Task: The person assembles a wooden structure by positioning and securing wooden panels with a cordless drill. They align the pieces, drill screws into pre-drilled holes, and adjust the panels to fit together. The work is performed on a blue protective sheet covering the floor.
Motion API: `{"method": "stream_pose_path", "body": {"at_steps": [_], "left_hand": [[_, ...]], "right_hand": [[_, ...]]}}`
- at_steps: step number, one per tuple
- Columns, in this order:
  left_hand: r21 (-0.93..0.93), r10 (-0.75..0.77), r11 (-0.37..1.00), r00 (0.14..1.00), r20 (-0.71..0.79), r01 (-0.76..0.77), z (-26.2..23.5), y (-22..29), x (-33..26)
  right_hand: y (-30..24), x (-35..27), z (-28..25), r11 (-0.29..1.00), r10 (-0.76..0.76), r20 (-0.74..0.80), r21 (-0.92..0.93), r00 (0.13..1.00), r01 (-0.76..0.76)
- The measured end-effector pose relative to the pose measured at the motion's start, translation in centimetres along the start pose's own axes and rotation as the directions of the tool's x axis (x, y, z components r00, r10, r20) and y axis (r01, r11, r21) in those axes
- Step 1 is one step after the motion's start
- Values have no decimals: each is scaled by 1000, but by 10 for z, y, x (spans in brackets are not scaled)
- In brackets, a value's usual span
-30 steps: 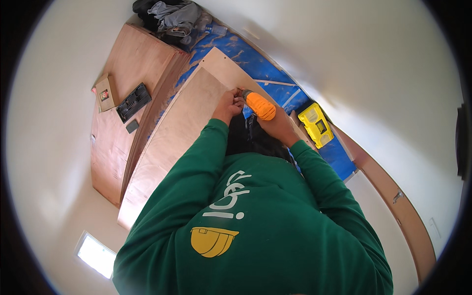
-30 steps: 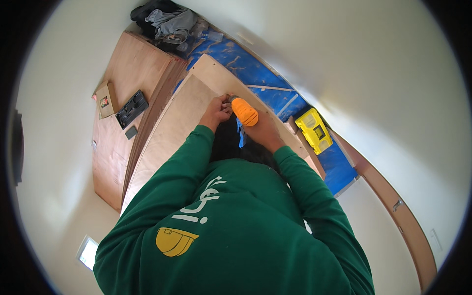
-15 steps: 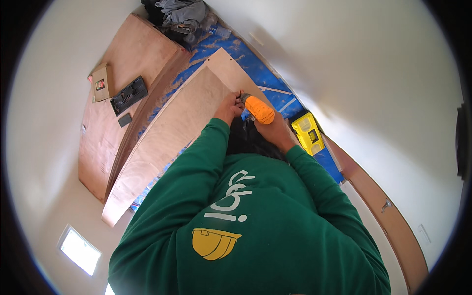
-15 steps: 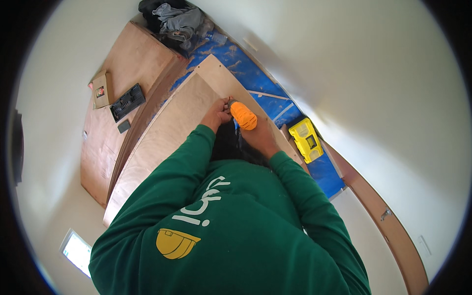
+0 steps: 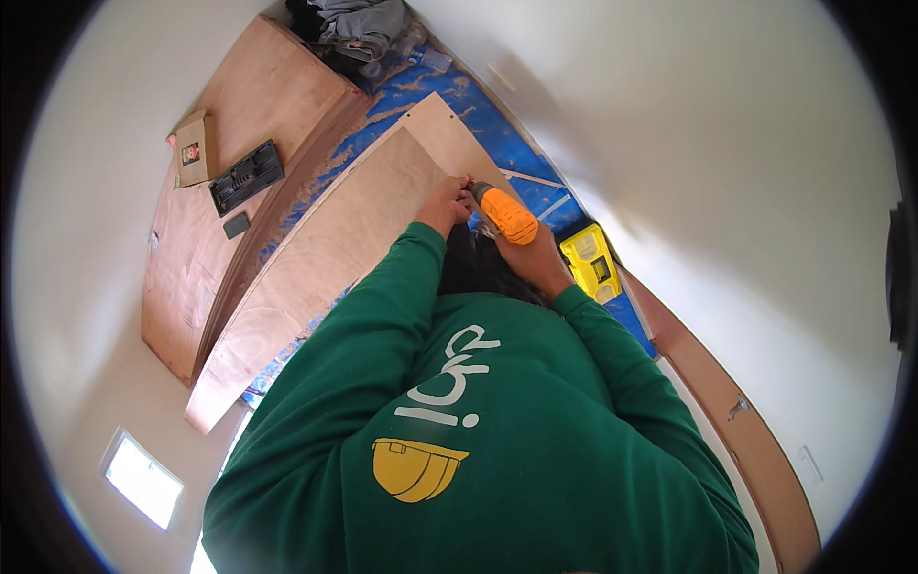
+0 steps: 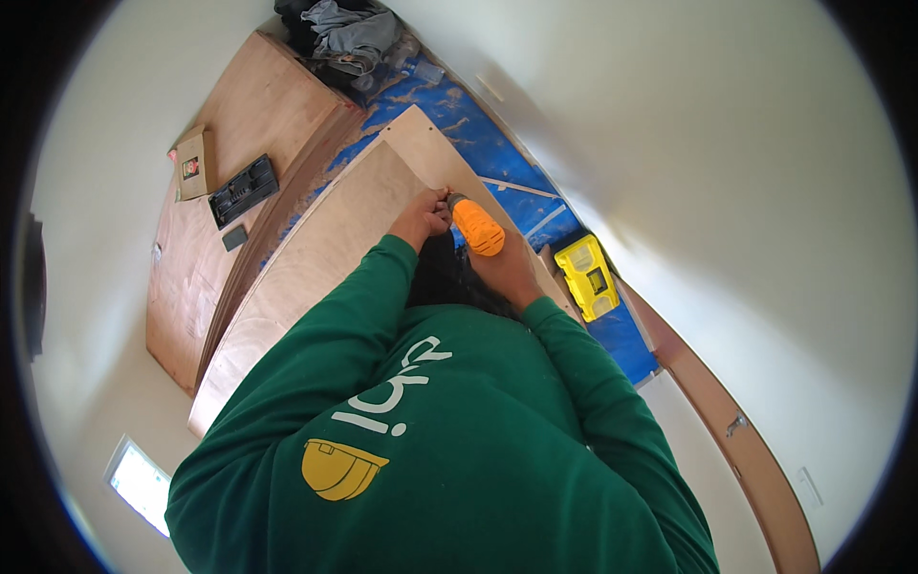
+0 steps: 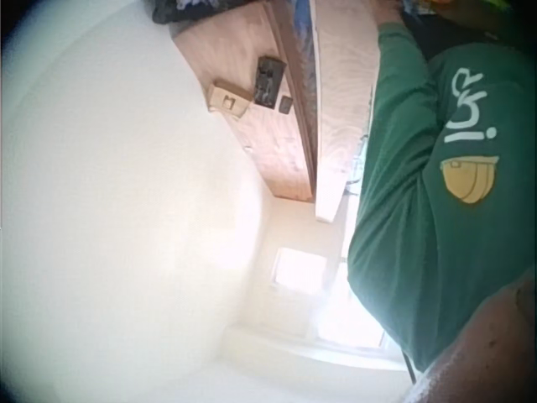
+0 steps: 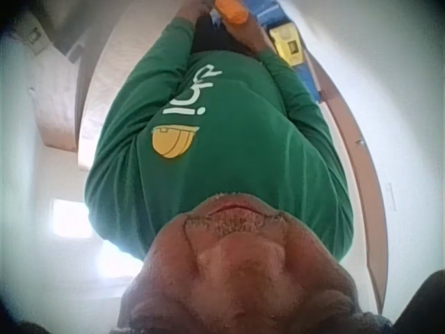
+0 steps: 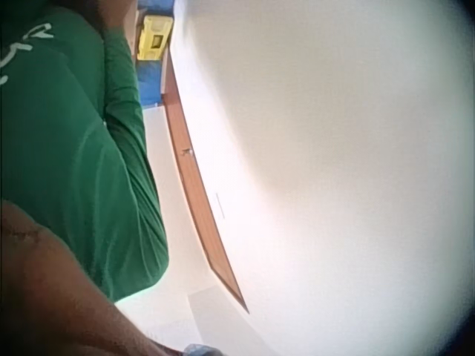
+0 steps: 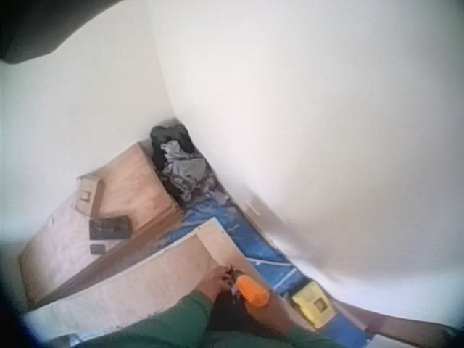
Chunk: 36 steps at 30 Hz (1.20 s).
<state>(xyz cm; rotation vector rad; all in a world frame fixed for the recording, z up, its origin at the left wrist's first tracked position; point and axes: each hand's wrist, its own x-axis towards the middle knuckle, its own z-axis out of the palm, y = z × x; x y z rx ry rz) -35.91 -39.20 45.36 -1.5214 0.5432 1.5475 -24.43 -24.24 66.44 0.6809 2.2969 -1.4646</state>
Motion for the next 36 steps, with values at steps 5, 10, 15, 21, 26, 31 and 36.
{"method": "stream_pose_path", "body": {"at_steps": [5,10,15,21,26,31,36], "left_hand": [[64,13,998,1000,20,-14,-6,4,21],[605,253,731,949,189,-316,-34,23,9],[951,768,-91,587,256,-295,-21,106,-53],[776,600,-630,628,495,-9,25,166,-57],[707,534,-707,684,497,38,39,172,-48],[687,525,-721,714,462,85,48,172,-54],[684,502,-725,741,445,81,47,169,-54]], "right_hand": [[-4,-1,-3,999,27,7,-31,1000,-27],[-1,0,0,999,33,-21,-41,999,-34],[3,2,0,997,47,31,-64,998,-45],[9,1,3,998,-6,16,-64,1000,7],[12,4,5,998,-39,33,-42,999,40],[11,5,2,996,-28,45,-83,999,31],[14,7,3,990,-78,69,-111,995,85]]}}
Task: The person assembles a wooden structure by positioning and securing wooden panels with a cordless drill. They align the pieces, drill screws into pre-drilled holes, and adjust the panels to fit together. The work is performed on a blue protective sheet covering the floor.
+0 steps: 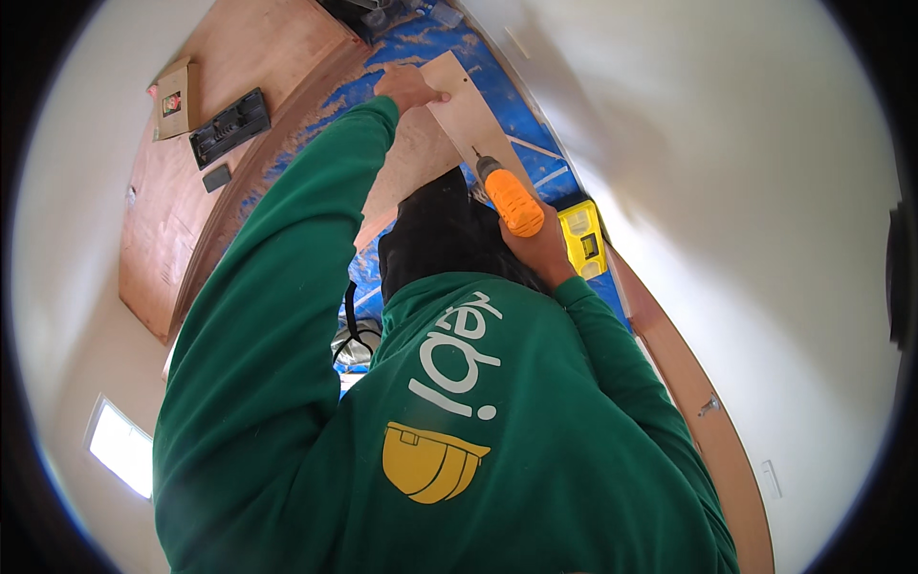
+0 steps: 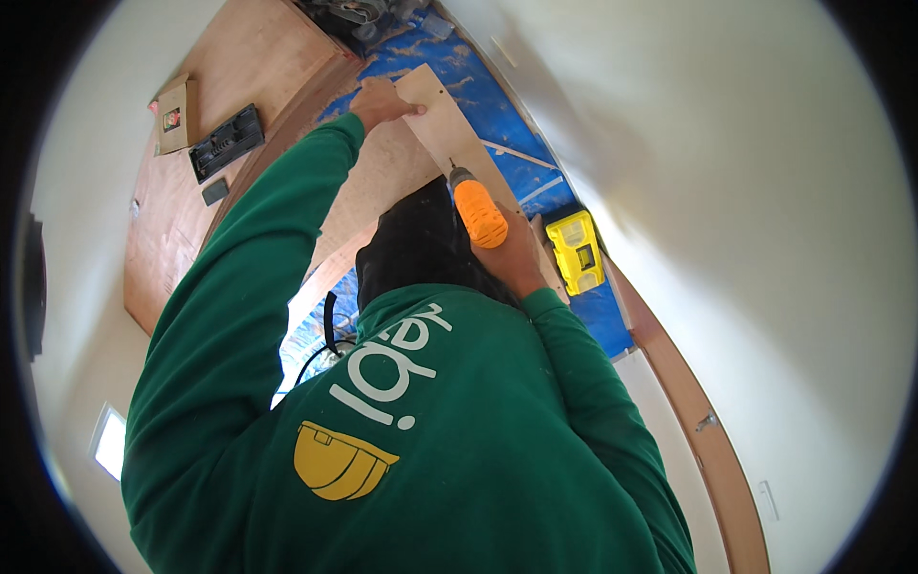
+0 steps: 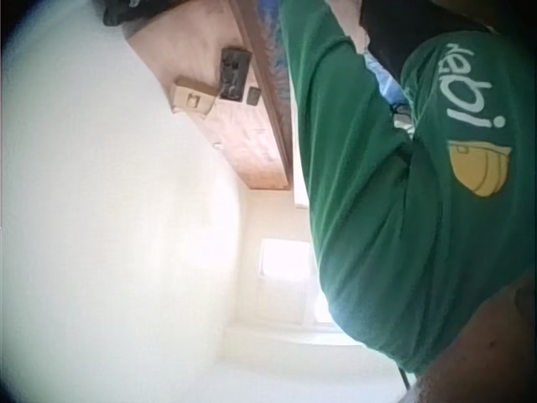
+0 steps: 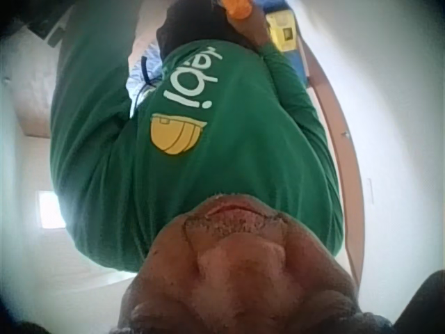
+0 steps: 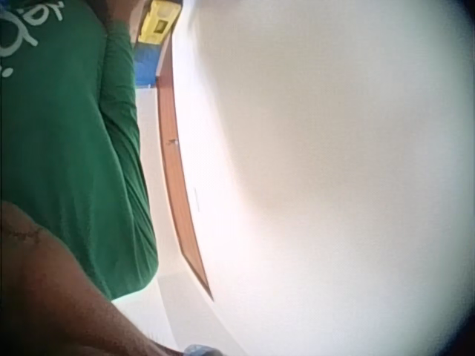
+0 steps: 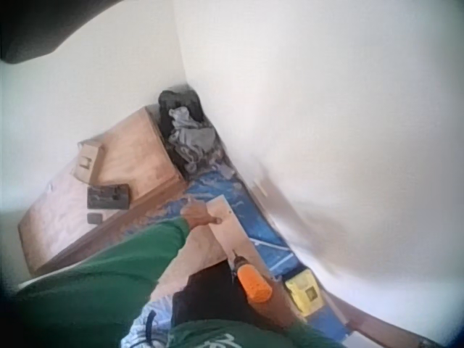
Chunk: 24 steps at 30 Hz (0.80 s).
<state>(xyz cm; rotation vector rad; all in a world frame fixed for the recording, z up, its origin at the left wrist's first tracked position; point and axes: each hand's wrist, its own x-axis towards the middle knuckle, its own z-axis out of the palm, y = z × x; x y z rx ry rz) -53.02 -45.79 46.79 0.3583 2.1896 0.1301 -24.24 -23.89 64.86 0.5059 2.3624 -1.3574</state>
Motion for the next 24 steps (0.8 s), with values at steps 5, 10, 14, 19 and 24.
{"method": "stream_pose_path", "body": {"at_steps": [5,10,14,19,24], "left_hand": [[-127,-41,992,983,-181,18,14,-2,-11],[-178,-74,983,980,-183,41,14,0,-15],[-243,-98,968,985,-144,61,13,2,-19],[-248,-98,967,983,-156,57,13,2,-23],[-275,-107,960,979,-176,56,13,2,-26]], "right_hand": [[3,3,-1,1000,-14,3,-22,1000,14],[4,11,-2,985,-12,67,-171,998,23],[5,18,-6,970,13,127,-244,992,19],[3,22,-7,963,42,158,-270,987,2],[2,30,-9,929,59,203,-369,978,21]]}}
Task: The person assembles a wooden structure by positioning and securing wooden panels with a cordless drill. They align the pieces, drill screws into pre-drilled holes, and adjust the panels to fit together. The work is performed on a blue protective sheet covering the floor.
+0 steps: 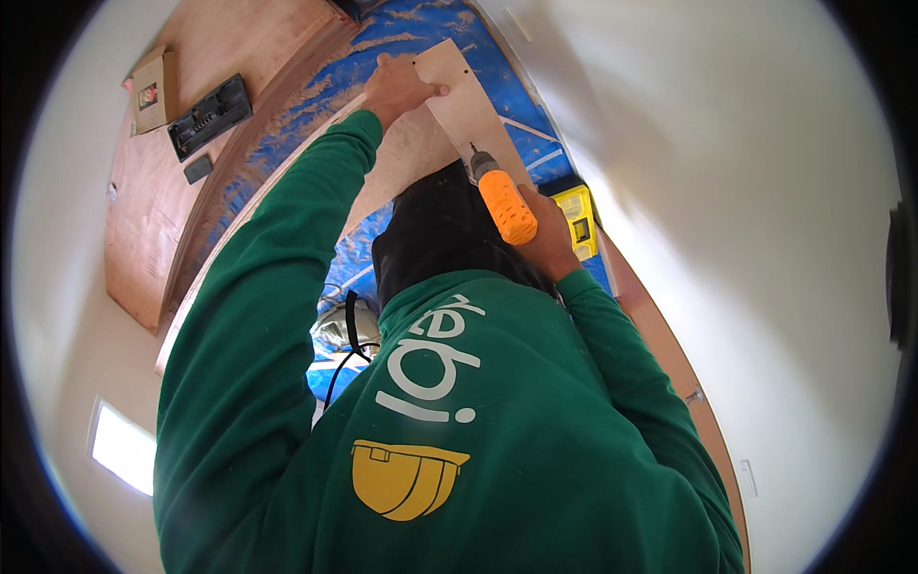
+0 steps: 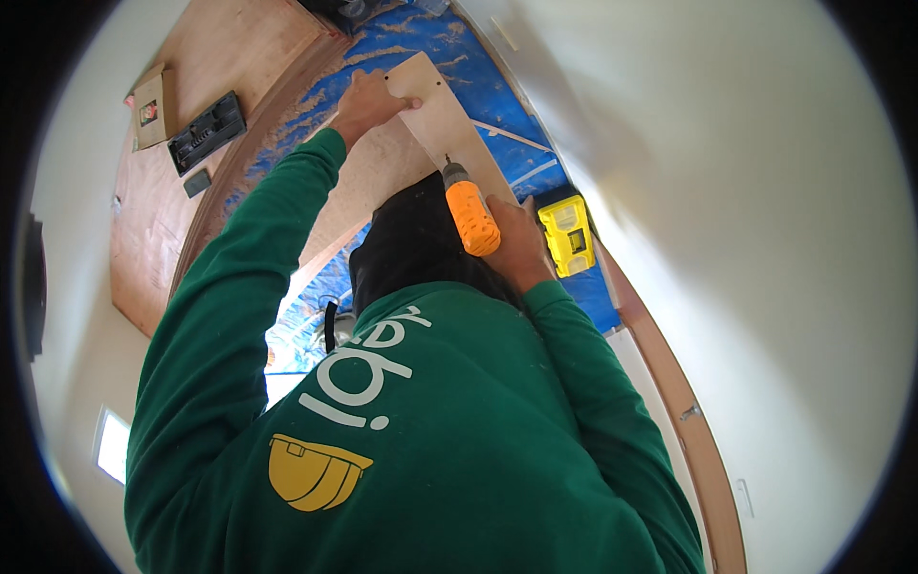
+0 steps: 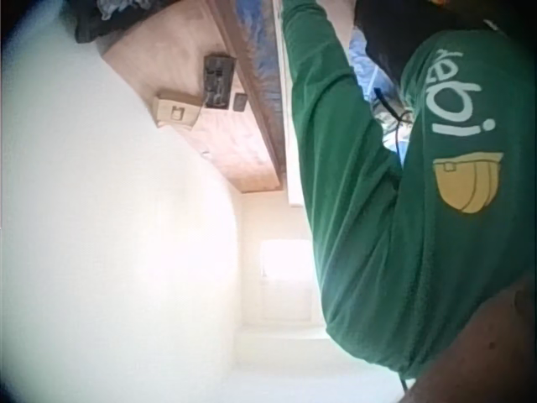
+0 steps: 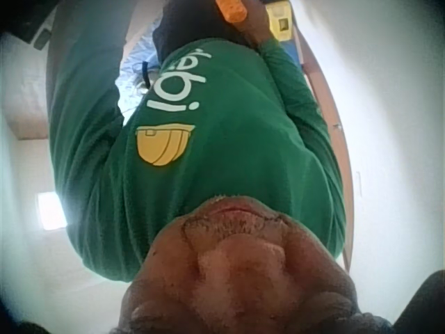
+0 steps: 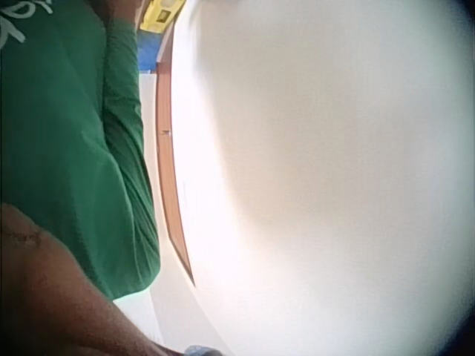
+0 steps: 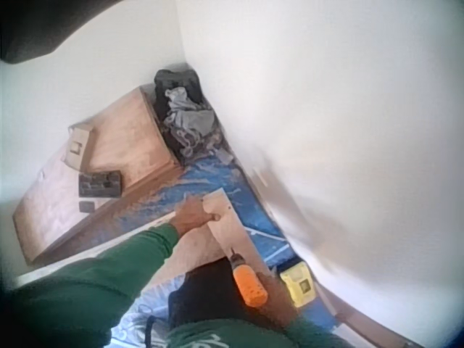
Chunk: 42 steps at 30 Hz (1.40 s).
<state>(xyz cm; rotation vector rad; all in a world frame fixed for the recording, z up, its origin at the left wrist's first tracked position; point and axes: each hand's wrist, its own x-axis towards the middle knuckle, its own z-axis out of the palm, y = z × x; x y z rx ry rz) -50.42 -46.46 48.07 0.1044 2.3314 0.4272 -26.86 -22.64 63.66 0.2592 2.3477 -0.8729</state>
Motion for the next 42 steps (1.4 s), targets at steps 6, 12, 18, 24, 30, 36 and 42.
{"method": "stream_pose_path", "body": {"at_steps": [6,12,18,24,30,36,42], "left_hand": [[-22,-18,1000,1000,8,18,-1,1,-3],[-9,34,999,999,-4,-34,1,-2,-1],[-9,-5,1000,1000,-2,5,0,1,-3],[-24,-46,999,999,18,46,-6,6,-4],[8,84,996,993,81,-85,-2,-5,7],[-532,74,843,997,-31,-79,26,-54,-29],[-874,16,399,951,308,276,60,-83,-136]], "right_hand": [[6,9,-5,995,-83,-10,-51,997,82],[10,17,-7,994,-10,98,-104,995,20],[7,25,-13,987,-42,117,-147,992,59],[-1,39,-24,939,-77,173,-317,982,130],[-21,53,-42,755,-186,287,-570,940,324],[-17,3,-39,919,-141,162,-345,977,190],[25,-100,-12,942,148,-72,313,986,-118]]}}
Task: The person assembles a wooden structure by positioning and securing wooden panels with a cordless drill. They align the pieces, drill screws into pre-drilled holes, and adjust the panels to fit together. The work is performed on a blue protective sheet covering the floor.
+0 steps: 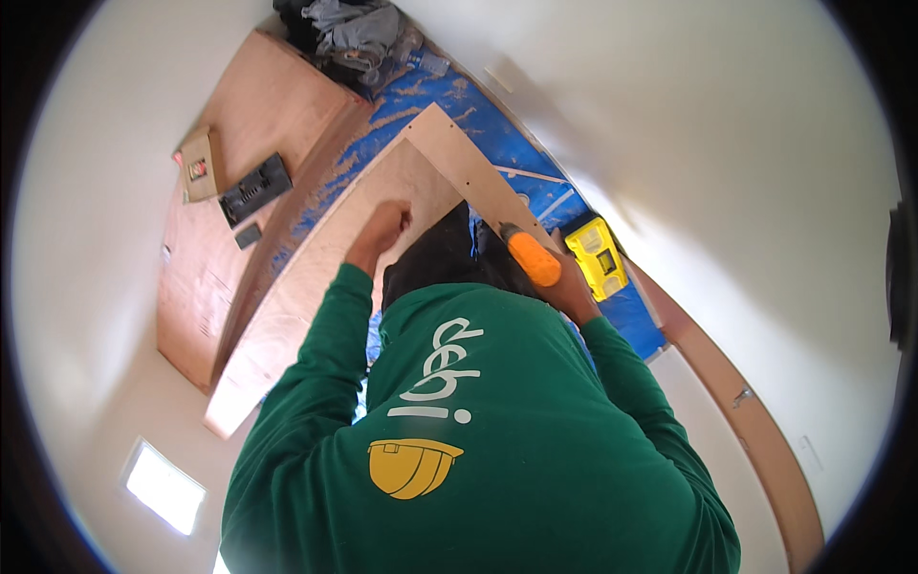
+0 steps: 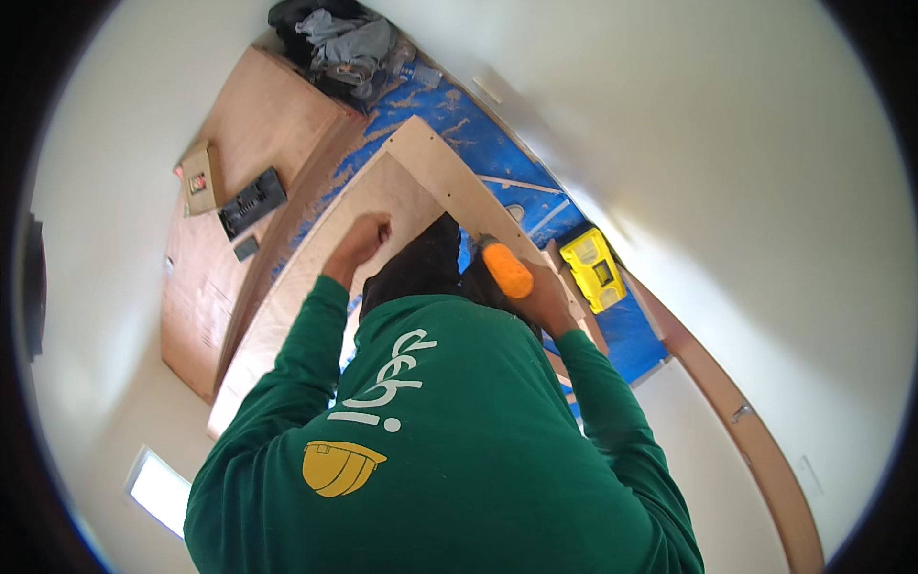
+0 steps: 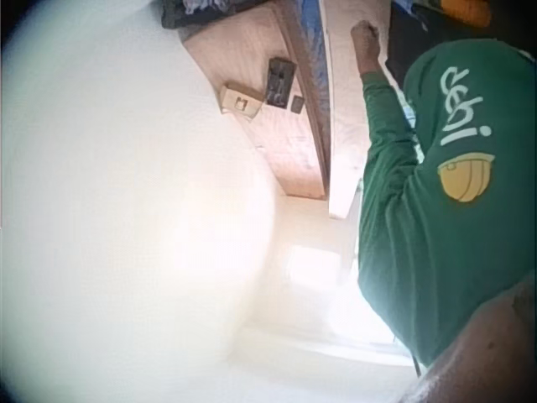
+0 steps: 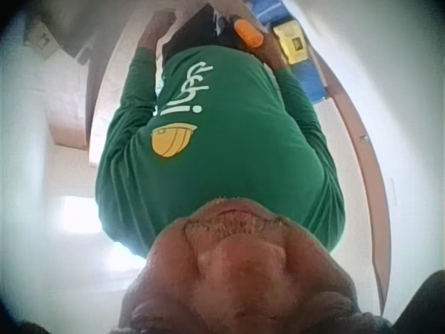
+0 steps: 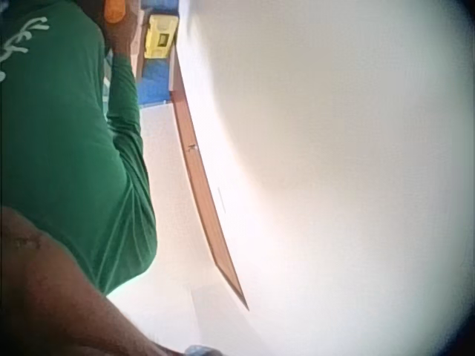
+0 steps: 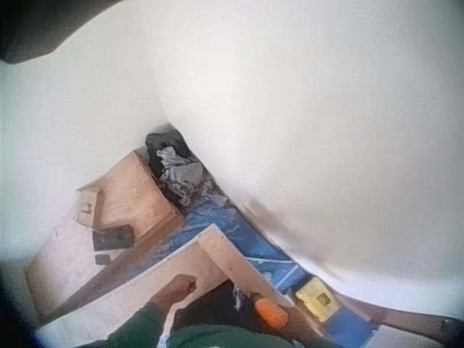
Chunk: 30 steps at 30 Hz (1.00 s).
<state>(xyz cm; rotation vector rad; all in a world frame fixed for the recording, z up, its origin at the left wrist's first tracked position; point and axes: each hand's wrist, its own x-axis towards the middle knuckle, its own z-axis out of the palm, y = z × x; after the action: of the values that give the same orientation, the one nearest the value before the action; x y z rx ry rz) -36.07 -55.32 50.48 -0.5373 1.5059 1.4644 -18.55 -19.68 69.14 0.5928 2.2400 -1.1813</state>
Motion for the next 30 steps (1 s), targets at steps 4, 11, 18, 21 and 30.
{"method": "stream_pose_path", "body": {"at_steps": [4,11,18,21,30], "left_hand": [[-65,-213,974,974,76,218,31,-8,-31],[-77,-223,970,972,74,229,55,35,-20],[-40,-55,997,980,193,64,87,74,-23],[-32,-27,999,982,185,33,103,78,-24],[61,-129,990,991,-15,130,139,36,-8]], "right_hand": [[42,-36,2,984,175,-166,9,970,-176],[114,-57,6,968,181,-212,212,960,-135],[144,-70,14,900,183,-223,431,957,-72],[142,-72,10,913,131,-227,407,965,-28],[129,-75,9,951,114,-253,306,961,-33]]}}
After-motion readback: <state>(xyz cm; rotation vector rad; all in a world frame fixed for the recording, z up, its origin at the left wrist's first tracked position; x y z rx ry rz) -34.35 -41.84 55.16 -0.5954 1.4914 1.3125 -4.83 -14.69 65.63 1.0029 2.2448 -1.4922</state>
